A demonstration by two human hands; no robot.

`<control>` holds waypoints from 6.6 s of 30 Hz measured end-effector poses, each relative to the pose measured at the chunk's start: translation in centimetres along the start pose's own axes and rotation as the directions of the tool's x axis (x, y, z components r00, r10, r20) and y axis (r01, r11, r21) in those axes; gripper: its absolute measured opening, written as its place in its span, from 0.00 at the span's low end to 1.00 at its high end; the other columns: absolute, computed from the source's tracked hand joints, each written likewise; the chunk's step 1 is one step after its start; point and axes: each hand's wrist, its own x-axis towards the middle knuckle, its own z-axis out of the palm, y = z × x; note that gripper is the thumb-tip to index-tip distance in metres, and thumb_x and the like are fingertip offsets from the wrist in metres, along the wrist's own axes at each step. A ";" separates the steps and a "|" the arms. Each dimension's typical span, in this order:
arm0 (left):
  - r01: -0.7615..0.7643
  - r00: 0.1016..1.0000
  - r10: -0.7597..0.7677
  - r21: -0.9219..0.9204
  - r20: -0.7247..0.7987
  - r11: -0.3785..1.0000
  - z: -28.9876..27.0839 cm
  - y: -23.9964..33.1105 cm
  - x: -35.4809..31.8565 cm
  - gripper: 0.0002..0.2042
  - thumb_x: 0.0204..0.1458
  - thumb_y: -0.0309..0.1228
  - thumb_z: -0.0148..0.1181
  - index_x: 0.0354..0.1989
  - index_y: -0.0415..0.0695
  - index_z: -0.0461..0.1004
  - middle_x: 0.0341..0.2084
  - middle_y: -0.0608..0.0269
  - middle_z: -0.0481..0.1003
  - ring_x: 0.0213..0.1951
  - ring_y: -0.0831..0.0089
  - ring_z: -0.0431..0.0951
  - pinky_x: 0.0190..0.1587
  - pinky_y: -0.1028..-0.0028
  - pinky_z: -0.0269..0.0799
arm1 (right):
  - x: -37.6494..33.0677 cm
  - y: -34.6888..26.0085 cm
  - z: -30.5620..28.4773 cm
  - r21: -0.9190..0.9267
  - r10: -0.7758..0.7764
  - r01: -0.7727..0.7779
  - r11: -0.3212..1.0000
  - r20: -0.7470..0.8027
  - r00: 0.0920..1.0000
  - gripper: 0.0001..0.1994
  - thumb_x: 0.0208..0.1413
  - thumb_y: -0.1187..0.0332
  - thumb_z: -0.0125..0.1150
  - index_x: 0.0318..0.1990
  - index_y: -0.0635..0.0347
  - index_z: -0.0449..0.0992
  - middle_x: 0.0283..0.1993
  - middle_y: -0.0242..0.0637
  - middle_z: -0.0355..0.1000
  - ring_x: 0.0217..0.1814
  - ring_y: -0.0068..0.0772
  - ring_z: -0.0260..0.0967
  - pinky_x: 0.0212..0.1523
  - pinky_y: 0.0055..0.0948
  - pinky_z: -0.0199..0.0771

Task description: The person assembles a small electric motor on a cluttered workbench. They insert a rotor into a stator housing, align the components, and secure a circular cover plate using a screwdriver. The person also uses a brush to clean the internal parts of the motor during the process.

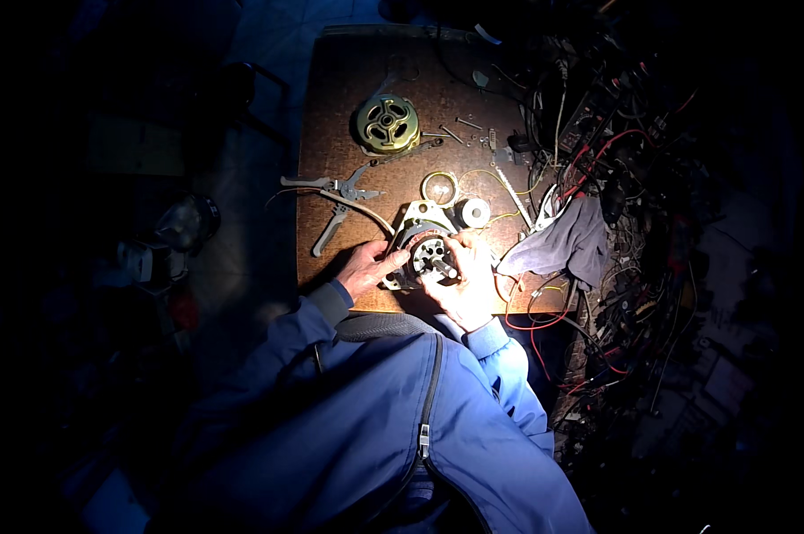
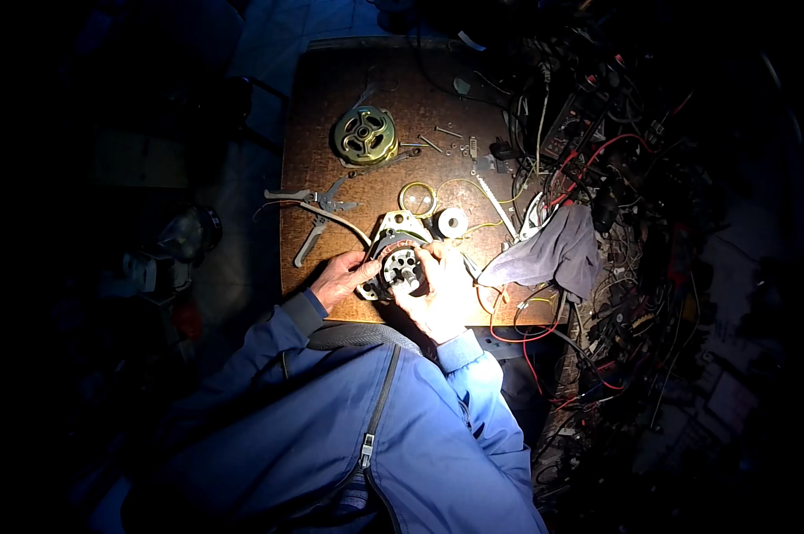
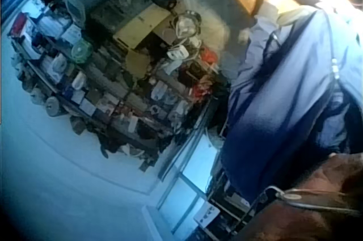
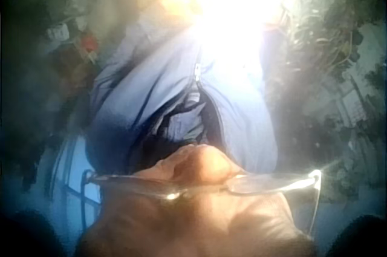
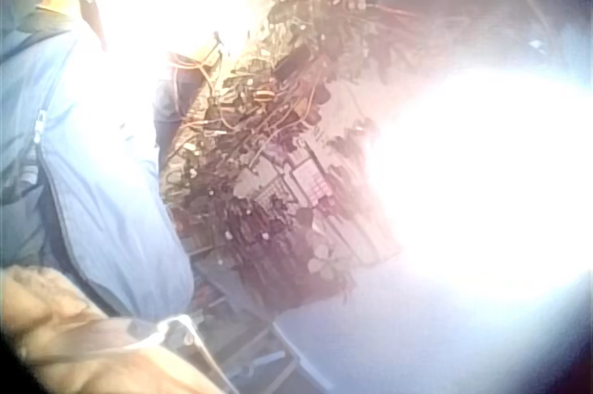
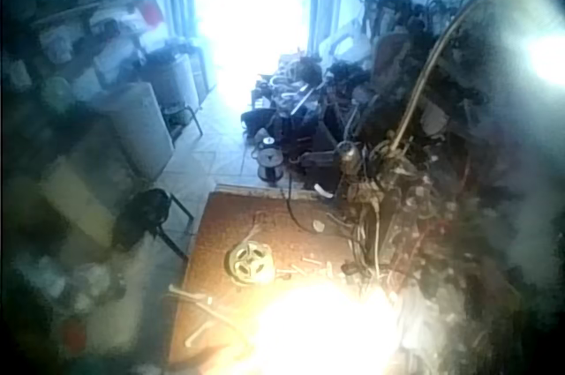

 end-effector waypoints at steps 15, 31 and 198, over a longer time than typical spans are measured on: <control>-0.066 0.998 0.066 -0.002 0.014 0.998 -0.4 -0.9 0.5 0.30 0.63 0.54 0.67 0.52 0.32 0.80 0.41 0.61 0.82 0.42 0.77 0.78 0.46 0.73 0.75 | -0.7 0.6 0.6 0.040 0.119 -0.125 0.991 0.120 0.986 0.41 0.38 0.54 0.87 0.62 0.60 0.77 0.64 0.53 0.70 0.67 0.57 0.68 0.67 0.48 0.72; 0.013 0.999 -0.011 -0.033 0.037 0.999 -0.2 0.3 0.0 0.24 0.66 0.47 0.66 0.56 0.36 0.78 0.45 0.66 0.81 0.46 0.80 0.77 0.50 0.75 0.74 | -1.4 0.5 -1.3 0.009 0.102 -0.102 0.995 0.000 0.995 0.42 0.42 0.54 0.85 0.65 0.63 0.74 0.67 0.53 0.72 0.70 0.56 0.69 0.71 0.50 0.68; -0.013 0.989 -0.003 0.105 0.149 0.994 -0.5 1.6 1.8 0.19 0.64 0.40 0.68 0.54 0.37 0.79 0.41 0.66 0.82 0.41 0.79 0.78 0.44 0.73 0.76 | -0.2 -6.5 -7.3 0.469 0.595 -0.596 0.652 0.172 0.785 0.55 0.45 0.66 0.85 0.78 0.66 0.54 0.68 0.48 0.68 0.64 0.39 0.72 0.57 0.35 0.81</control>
